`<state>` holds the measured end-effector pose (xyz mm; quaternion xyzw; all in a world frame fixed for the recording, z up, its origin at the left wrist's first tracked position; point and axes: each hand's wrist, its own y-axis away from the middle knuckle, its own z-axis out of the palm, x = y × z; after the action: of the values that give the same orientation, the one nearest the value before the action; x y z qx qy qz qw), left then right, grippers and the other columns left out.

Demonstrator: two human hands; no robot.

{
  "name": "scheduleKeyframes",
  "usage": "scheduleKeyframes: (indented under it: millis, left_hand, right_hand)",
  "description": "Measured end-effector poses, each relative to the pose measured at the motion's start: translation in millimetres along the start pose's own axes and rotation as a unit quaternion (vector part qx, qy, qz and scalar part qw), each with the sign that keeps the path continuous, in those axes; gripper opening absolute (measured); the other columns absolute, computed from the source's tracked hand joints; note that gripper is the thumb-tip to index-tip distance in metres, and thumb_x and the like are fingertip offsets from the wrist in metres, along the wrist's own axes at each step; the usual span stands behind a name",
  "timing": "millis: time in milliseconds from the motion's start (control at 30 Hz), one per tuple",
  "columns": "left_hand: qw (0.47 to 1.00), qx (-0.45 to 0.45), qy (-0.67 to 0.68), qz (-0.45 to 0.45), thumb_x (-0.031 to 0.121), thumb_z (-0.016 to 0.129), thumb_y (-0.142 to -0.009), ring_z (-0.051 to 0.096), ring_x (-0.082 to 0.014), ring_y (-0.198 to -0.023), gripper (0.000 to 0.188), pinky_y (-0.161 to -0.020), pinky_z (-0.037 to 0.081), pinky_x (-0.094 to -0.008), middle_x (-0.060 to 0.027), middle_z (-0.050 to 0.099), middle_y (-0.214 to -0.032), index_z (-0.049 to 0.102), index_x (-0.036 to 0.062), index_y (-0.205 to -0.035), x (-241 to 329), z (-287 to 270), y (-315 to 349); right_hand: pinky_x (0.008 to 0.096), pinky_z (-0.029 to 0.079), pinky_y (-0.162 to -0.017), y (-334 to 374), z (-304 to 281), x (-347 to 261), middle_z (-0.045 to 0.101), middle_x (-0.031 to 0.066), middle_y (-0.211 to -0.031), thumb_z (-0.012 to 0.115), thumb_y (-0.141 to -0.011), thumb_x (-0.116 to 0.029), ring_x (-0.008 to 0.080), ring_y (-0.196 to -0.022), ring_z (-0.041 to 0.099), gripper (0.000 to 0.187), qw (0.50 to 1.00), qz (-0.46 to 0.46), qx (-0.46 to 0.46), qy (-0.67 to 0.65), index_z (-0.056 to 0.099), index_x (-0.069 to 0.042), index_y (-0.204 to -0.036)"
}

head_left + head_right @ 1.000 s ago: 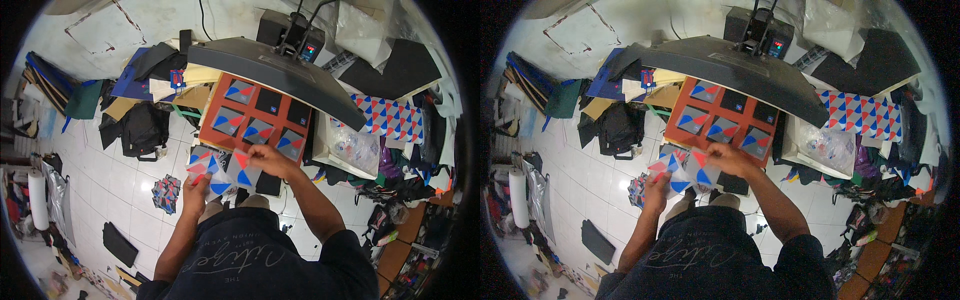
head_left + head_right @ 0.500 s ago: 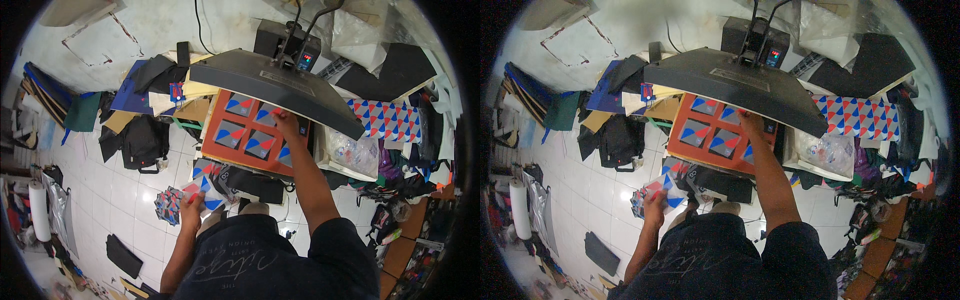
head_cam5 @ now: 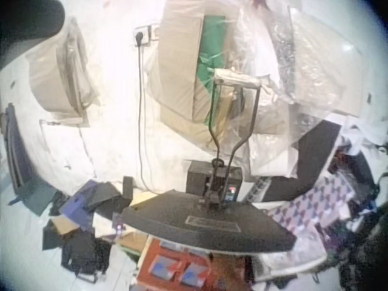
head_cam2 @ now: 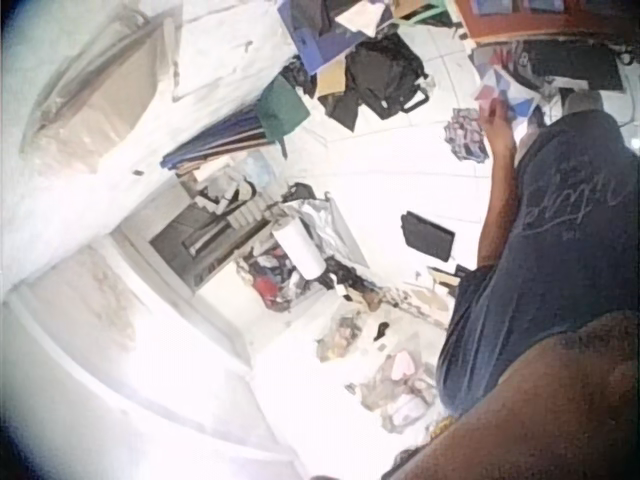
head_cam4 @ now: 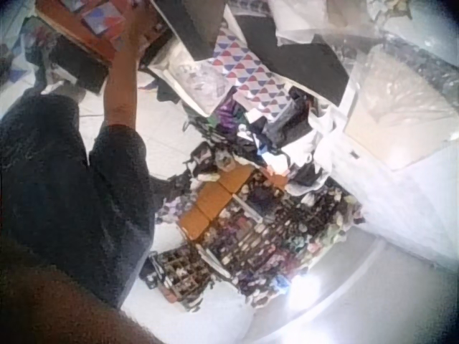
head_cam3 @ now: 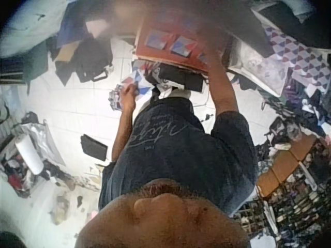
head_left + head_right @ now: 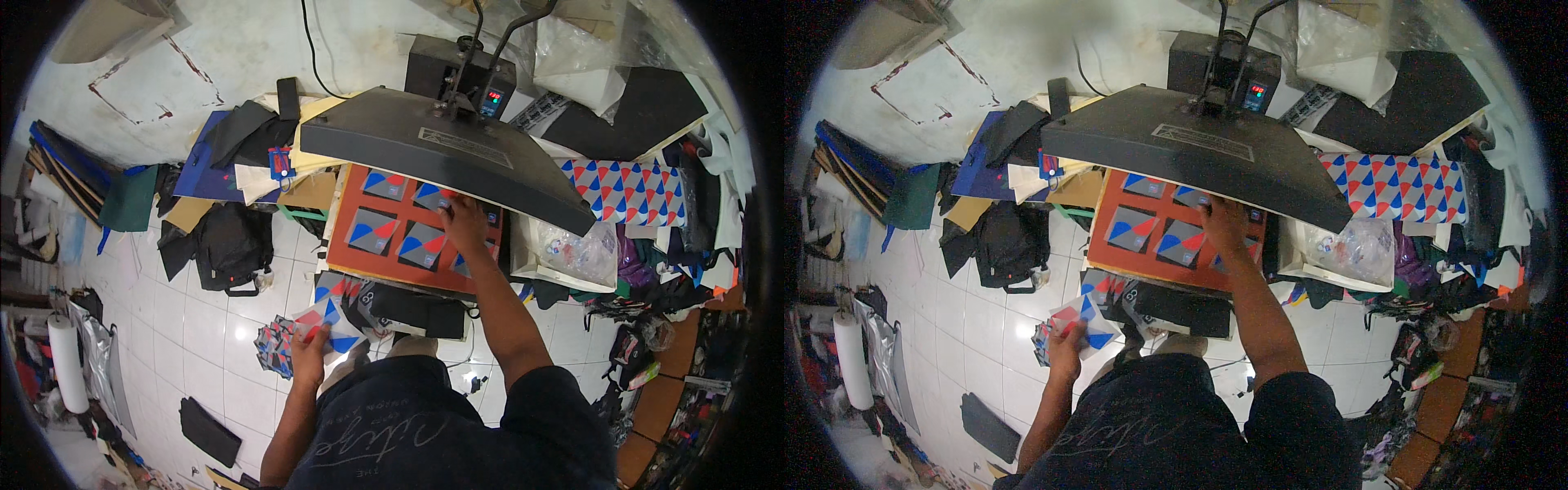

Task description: The person places small square stickers onto a red grid on a heat press, then covers them with patterned transfer sheets. They operate the heat press to apply heat and pressure, then remove the sheets to reveal the transferred designs.

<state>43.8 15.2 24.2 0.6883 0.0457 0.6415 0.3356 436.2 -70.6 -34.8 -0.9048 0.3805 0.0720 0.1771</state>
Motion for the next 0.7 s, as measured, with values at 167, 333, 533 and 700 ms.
scheduleKeyframes:
  millis: [167, 333, 533, 700]
  left_hand:
    - [1.0, 0.007, -0.002, -0.017, 0.012, 0.068, -0.086, 0.063, -0.0155, -0.082, 0.025, -0.075, 0.049, -0.0282, -0.0072, 0.067, -0.096, 0.061, -0.0002, -0.107, 4.9, 1.3, 1.0]
    - [1.0, 0.004, -0.012, -0.022, 0.009, 0.068, -0.086, 0.063, -0.0151, -0.083, 0.025, -0.076, 0.049, -0.0279, -0.0078, 0.067, -0.097, 0.061, 0.0, -0.108, 12.1, 9.2, 7.7]
    - [1.0, -0.006, 0.003, -0.005, 0.008, 0.067, -0.086, 0.062, -0.0142, -0.081, 0.023, -0.074, 0.049, -0.0268, -0.0067, 0.067, -0.095, 0.062, -0.0002, -0.107, 1.0, 0.2, 2.7]
    - [1.0, -0.008, 0.015, -0.02, 0.008, 0.067, -0.086, 0.061, -0.0137, -0.08, 0.022, -0.074, 0.048, -0.0261, -0.0059, 0.067, -0.094, 0.062, -0.0004, -0.106, -10.7, -6.3, -2.7]
  right_hand:
    - [0.0421, 0.05, -0.089, -3.4, 9.7, -3.6, 0.056, 0.0098, -0.121, 0.067, -0.082, -0.037, 0.0311, -0.108, 0.057, 0.041, 1.0, -0.003, 0.023, 0.019, 0.065, -0.012, -0.115]
    - [0.0419, 0.05, -0.089, 0.4, 9.9, -6.6, 0.057, 0.0102, -0.123, 0.066, -0.083, -0.035, 0.0307, -0.11, 0.057, 0.041, 1.0, 0.006, 0.005, 0.009, 0.063, -0.013, -0.119]
    - [0.0429, 0.048, -0.091, 1.0, -2.6, -0.9, 0.06, 0.0128, -0.118, 0.065, -0.084, -0.034, 0.0333, -0.107, 0.058, 0.043, 0.998, 0.059, 0.002, -0.032, 0.06, -0.013, -0.121]
    - [0.0433, 0.048, -0.091, -3.0, 2.6, 1.7, 0.062, 0.015, -0.116, 0.067, -0.083, -0.035, 0.0343, -0.107, 0.059, 0.043, 0.999, 0.009, 0.04, -0.017, 0.061, -0.011, -0.119]
